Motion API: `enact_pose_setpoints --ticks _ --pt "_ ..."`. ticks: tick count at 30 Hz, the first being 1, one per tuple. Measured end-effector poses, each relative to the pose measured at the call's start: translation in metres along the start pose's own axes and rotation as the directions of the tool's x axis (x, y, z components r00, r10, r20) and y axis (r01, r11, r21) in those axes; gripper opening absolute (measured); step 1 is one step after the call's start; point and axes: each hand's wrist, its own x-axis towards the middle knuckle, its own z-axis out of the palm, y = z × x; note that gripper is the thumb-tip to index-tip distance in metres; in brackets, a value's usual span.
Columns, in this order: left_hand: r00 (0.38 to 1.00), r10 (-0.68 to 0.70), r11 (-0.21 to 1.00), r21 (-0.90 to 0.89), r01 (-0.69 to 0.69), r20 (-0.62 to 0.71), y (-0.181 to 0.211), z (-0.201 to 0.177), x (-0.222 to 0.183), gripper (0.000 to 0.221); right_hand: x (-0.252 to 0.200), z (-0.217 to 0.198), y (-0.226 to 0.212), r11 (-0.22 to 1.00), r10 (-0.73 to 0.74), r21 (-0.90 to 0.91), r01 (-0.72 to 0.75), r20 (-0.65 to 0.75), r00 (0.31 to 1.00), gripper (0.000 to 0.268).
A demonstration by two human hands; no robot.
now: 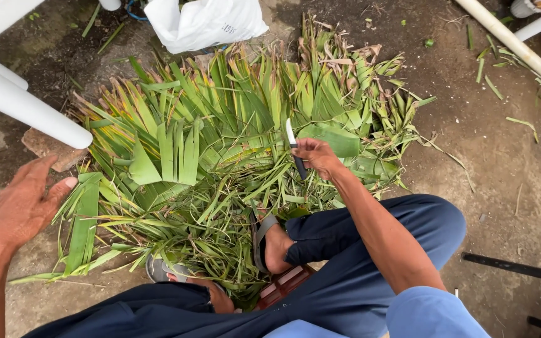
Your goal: The person trims and arranges green leaves by hand and using a blade.
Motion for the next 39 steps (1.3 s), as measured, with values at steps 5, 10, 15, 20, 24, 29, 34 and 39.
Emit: enact_pose_setpoints --ticks 5,10,15,20,24,29,34,39 --pt "0.941 -0.3 0.942 -0.111 0.318 0.156 0.048 -0.021 -0.022 0.075 0.024 -0.016 0.042 0.998 0.025 0.056 -0.018 -0.117 0.993 0.013" --pt "0.983 -0.156 0.979 -0.115 0.166 0.095 0.028 -0.009 0.001 0.079 0.037 -0.011 0.052 1.0 -0.015 0.005 0.015 -0.084 0.996 0.013" --pt "0.994 -0.064 0.994 -0.086 0.072 0.09 0.044 -0.004 0.01 0.08 0.042 0.006 0.027 0.999 -0.024 0.043 0.025 -0.02 1.0 0.011" --pt "0.991 0.128 0.985 -0.121 -0.124 0.026 0.052 -0.006 0.011 0.069 0.023 0.021 -0.006 0.997 0.076 -0.005 -0.076 -0.087 0.993 0.023" --pt "0.999 -0.049 0.951 -0.305 0.049 0.007 0.085 -0.03 -0.009 0.06 0.061 0.028 0.059 0.505 -0.154 -0.849 -0.158 -0.268 0.951 0.106" --pt "1.0 -0.001 0.961 -0.278 -0.002 -0.008 0.073 -0.03 -0.003 0.062 0.07 0.157 0.062 0.968 -0.039 -0.25 0.035 -0.011 0.999 0.037" --pt "0.987 0.002 0.94 -0.337 -0.057 -0.162 0.028 -0.027 -0.003 0.061 0.136 0.253 0.137 0.943 0.122 -0.325 -0.074 0.128 0.984 0.047" --pt "0.973 -0.177 0.592 -0.806 -0.015 -0.149 -0.002 -0.037 -0.03 0.057 0.163 0.274 0.168 0.911 0.077 -0.404 -0.079 -0.021 0.997 0.062"
